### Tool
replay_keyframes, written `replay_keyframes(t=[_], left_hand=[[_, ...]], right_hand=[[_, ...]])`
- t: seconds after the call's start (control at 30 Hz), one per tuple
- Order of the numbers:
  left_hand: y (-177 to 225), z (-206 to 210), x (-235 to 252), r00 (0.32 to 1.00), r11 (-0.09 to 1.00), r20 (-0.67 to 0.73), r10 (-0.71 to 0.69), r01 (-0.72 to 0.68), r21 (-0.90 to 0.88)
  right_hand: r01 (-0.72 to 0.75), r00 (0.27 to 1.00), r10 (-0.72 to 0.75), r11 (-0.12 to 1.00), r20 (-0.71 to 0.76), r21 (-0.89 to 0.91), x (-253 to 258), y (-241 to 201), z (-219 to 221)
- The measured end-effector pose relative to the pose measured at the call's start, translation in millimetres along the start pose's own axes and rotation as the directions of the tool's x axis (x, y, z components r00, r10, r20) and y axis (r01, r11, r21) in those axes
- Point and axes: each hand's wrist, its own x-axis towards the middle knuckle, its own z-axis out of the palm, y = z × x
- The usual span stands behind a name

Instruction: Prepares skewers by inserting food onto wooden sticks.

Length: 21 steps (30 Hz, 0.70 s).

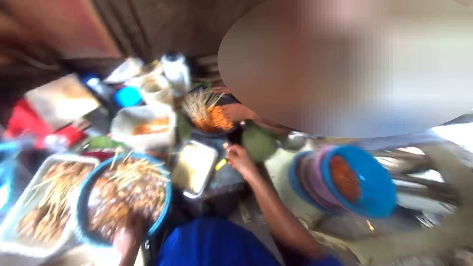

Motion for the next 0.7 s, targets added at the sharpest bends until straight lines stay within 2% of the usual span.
replay_keyframes(t=[0.07,0.13,0.2,0.27,0.33,0.43,0.53,0.7], left_hand=[[1,-2,2,0.999,0.999,-0.009,-0.043,0.044,0.030],[-1,-2,2,0.997,0.997,0.000,-0.076,0.076,0.031],[-5,3,6,0.994,0.993,-0.016,-0.110,0.111,0.033],[-9,9,7,0.988,0.989,-0.041,-0.146,0.147,0.014],[-11,8,7,0.979,0.981,-0.063,-0.193,0.192,-0.012],[-16,17,10,0.965,0.977,-0.153,-0.211,0.207,-0.044],[-19,20,11,0.959,0.976,-0.184,-0.215,0.206,-0.068],[-23,26,11,0.947,0.979,-0.249,-0.201,0.187,-0.079]], right_hand=[[-0.071,0.992,0.092,0.971,0.081,-0.229,22,29,28],[-0.036,0.980,0.117,0.902,0.162,-0.431,26,37,51],[0.128,0.955,0.049,0.823,0.293,-0.554,26,30,77],[0.329,0.892,-0.022,0.718,0.452,-0.613,28,27,109],[0.430,0.835,0.002,0.620,0.550,-0.656,35,29,141],[0.405,0.819,0.144,0.540,0.555,-0.738,46,48,172],[0.409,0.841,0.134,0.476,0.524,-0.778,45,53,175],[0.344,0.876,0.136,0.496,0.463,-0.797,59,46,169]])
